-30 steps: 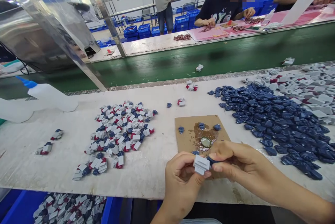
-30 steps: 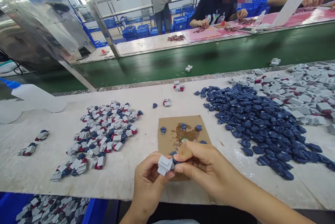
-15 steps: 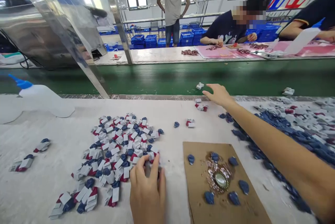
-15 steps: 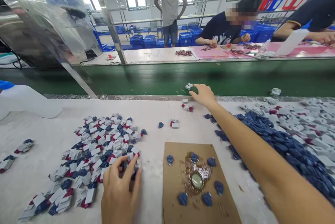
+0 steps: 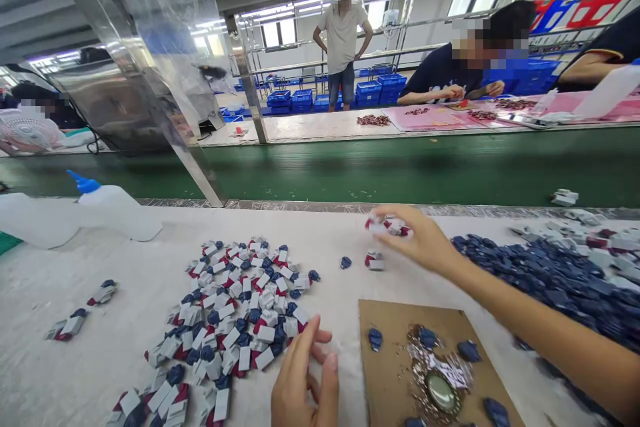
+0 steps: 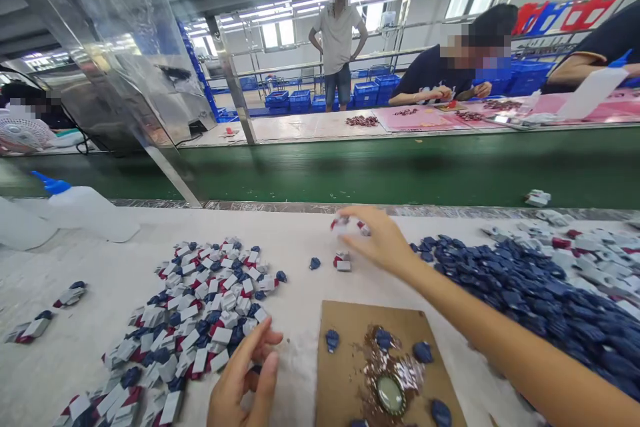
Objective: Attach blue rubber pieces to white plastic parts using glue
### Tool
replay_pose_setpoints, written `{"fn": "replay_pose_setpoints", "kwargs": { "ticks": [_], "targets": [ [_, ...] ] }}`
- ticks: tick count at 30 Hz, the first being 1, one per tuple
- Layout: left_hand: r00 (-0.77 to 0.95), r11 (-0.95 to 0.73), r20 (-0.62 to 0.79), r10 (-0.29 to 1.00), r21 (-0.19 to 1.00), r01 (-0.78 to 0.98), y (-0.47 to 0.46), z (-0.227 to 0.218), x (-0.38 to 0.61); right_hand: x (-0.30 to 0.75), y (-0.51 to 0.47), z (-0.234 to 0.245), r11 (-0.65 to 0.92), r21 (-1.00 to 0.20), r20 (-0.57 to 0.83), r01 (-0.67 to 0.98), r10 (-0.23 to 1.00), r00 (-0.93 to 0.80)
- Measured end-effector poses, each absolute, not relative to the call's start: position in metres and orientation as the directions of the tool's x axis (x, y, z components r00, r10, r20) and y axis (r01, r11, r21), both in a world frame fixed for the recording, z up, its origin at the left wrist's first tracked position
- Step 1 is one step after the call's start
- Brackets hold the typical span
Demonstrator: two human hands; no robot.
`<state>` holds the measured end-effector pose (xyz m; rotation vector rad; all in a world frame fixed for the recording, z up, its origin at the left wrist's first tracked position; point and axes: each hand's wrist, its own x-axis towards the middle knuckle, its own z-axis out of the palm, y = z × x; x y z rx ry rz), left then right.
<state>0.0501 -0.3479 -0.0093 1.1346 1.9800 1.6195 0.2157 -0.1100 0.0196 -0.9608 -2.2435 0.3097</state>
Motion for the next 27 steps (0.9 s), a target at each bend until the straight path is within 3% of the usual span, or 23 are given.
{"fn": "replay_pose_setpoints", "kwargs": {
  "ticks": [4, 6, 8, 10, 11, 14, 17, 20, 27],
  "targets": [
    [-0.331, 0.115, -0.118, 0.936, 0.993, -0.026, -0.344, 0.005, 0.08, 0.244, -0.237, 0.037, 0.889, -0.364, 0.537, 0.277, 0.443, -0.718],
    [-0.181, 0.172, -0.204, 0.962, 0.969, -0.175, -0.345, 0.01, 0.091, 0.257, -0.267, 0.043, 0.895, -0.376, 0.474, 0.241, 0.409, -0.78],
    [-0.108, 0.222, -0.267, 0.958, 0.922, -0.316, -0.349, 0.014, 0.098, 0.271, -0.265, 0.048, 0.848, -0.431, 0.333, 0.31, 0.469, -0.818],
    [-0.093, 0.248, -0.316, 0.944, 0.867, -0.433, -0.354, 0.02, 0.101, 0.283, -0.237, 0.048, 0.729, -0.448, 0.154, 0.518, 0.633, -0.758],
    [-0.097, 0.256, -0.338, 0.936, 0.843, -0.474, -0.357, 0.023, 0.102, 0.288, -0.217, 0.047, 0.584, -0.402, 0.068, 0.705, 0.787, -0.613],
    [-0.158, 0.247, -0.392, 0.906, 0.796, -0.552, -0.365, 0.032, 0.1, 0.294, -0.156, 0.037, 0.369, -0.284, 0.055, 0.885, 0.928, -0.369],
    [-0.256, 0.194, -0.415, 0.873, 0.777, -0.598, -0.373, 0.037, 0.094, 0.288, -0.12, 0.024, 0.259, -0.219, 0.0, 0.941, 0.964, -0.266],
    [-0.349, 0.128, -0.403, 0.846, 0.789, -0.601, -0.379, 0.035, 0.085, 0.28, -0.111, 0.016, 0.25, -0.211, -0.039, 0.945, 0.964, -0.264],
    [-0.405, 0.091, -0.423, 0.811, 0.774, -0.626, -0.383, 0.03, 0.074, 0.278, -0.172, 0.025, 0.411, -0.405, -0.058, 0.817, 0.88, -0.471]
  ]
}}
